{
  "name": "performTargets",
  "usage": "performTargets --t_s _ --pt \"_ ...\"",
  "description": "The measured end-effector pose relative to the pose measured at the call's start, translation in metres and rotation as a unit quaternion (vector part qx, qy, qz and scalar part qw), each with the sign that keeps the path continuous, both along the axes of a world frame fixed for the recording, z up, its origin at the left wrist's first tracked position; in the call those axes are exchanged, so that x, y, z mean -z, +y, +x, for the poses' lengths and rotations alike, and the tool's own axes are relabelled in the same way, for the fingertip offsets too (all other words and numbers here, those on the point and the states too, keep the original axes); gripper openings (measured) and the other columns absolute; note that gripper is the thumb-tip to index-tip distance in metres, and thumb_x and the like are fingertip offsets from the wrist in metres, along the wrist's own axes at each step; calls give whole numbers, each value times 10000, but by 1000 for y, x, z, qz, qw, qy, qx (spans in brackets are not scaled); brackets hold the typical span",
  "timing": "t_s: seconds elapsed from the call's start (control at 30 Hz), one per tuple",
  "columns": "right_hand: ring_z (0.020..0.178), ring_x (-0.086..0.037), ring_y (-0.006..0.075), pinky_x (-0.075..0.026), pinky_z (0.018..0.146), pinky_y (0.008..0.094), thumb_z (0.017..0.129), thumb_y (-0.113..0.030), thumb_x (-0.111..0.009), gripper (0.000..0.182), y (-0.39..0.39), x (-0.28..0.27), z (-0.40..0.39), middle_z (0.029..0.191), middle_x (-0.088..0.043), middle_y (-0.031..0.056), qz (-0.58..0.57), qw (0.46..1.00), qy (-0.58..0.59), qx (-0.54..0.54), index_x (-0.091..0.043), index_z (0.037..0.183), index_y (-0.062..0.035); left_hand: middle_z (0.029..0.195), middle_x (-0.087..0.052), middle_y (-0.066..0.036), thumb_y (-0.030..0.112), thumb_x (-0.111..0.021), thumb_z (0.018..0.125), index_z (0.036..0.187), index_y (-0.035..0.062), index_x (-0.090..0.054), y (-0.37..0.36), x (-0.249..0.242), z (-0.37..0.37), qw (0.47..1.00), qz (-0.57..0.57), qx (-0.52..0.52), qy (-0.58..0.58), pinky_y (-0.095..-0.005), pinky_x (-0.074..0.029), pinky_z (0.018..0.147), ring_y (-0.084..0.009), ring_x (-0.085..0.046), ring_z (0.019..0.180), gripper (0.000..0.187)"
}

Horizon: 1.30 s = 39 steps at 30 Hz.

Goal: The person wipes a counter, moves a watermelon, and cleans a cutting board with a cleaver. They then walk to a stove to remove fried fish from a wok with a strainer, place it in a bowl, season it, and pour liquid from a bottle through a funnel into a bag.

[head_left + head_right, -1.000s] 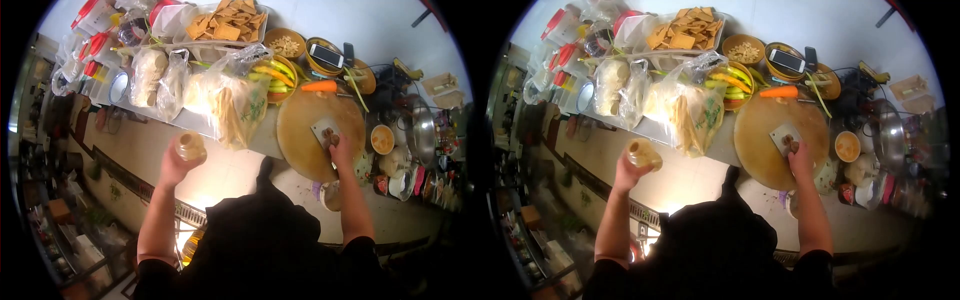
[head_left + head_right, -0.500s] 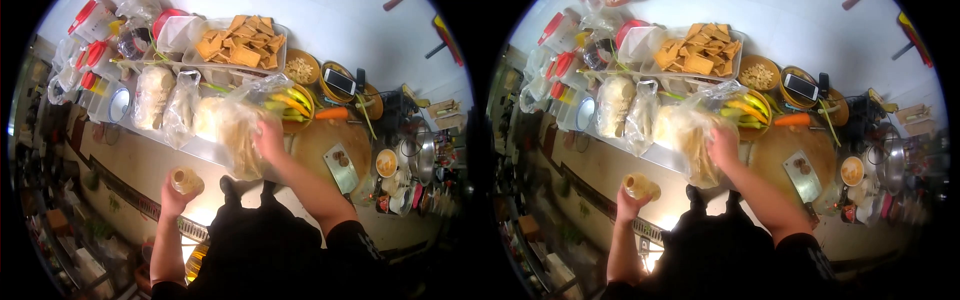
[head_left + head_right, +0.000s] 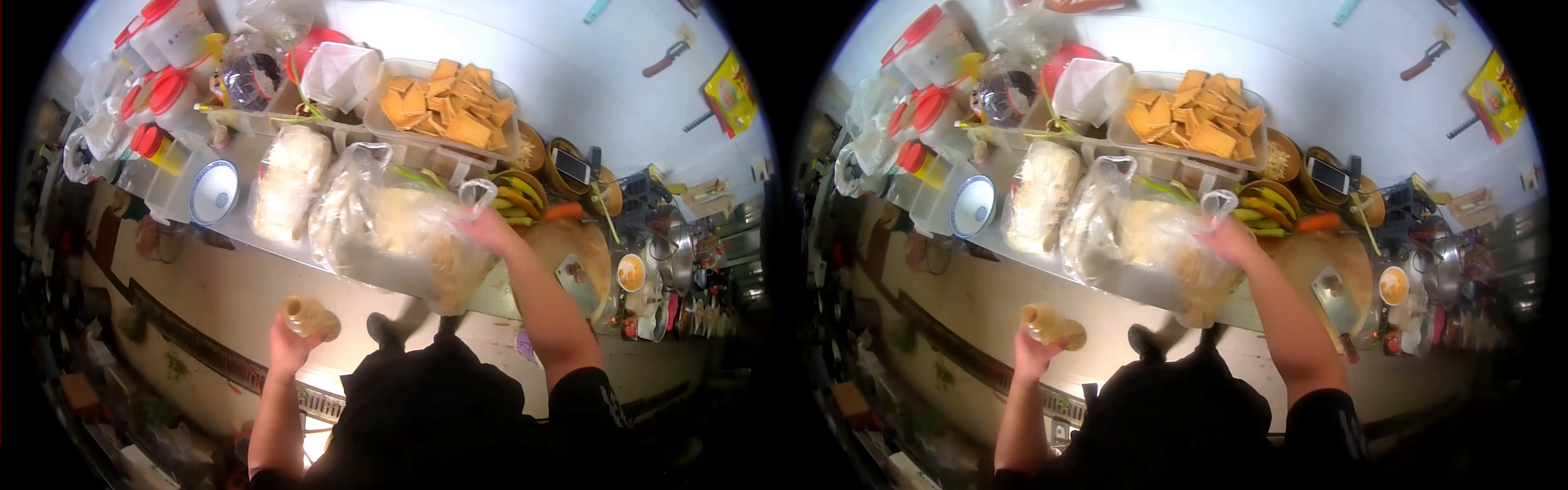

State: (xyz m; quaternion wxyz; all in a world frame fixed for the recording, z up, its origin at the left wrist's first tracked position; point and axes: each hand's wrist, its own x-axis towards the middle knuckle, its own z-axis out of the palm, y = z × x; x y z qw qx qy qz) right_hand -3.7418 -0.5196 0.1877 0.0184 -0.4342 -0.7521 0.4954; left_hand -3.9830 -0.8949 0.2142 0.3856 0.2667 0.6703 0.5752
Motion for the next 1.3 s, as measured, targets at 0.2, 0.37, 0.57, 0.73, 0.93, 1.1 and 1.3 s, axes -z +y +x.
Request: performTargets --t_s 0.2,0.37,0.57,0.73,0.93,1.1,1.3 --pt "804 -574 176 -467 687 310 892 -199 -574 222 -15 -35 69 881 -601 73 332 940 -39 71 -617 1051 -50 1103 -603 -90 60 -811 655 1226 6 -484 30 -13 -12 996 8 83 24 -339 -469 914 -177 -575 1033 661" --pt "873 -567 100 -479 715 243 932 -213 -544 292 -37 -148 159 1005 -582 16 470 870 -54 143 -559 1167 -40 1109 -607 -83 91 -825 634 1189 34 -532 66 -32 3 983 -37 163 70 -329 -466 909 -190 -582 1028 630" --pt "683 -541 86 -402 505 226 888 -240 -635 237 -85 -257 150 827 -581 7 180 792 285 508 -604 1063 -83 1135 -591 -158 207 -858 585 1227 92 -531 136 4 64 924 84 317 199 -411 -448 921 -337 -553 1075 730" --pt "859 -587 141 -485 744 291 880 -162 -626 212 -81 -252 213 948 -616 37 226 859 201 412 -606 1051 -38 1148 -589 -171 260 -810 640 1223 112 -531 208 18 139 908 132 333 216 -409 -459 905 -366 -546 1068 663" --pt "853 -577 132 -477 741 281 878 -150 -618 202 -73 -242 242 936 -611 32 256 826 233 444 -604 1040 -29 1083 -597 -187 225 -772 669 1174 99 -534 270 67 192 929 46 293 222 -429 -458 886 -369 -544 1050 572" --pt "881 -575 144 -484 767 290 885 -162 -608 232 -60 -245 273 962 -604 36 234 844 247 415 -596 1073 -26 1131 -573 -188 220 -764 672 1237 94 -482 277 87 193 900 0 354 254 -430 -446 911 -370 -524 1081 643" --pt "932 -571 162 -470 839 307 913 -228 -590 282 -32 -301 204 1001 -600 44 167 769 416 457 -588 1119 -35 1262 -481 -194 232 -763 665 1298 72 -421 256 99 180 897 -28 322 300 -404 -417 984 -341 -468 1177 736"
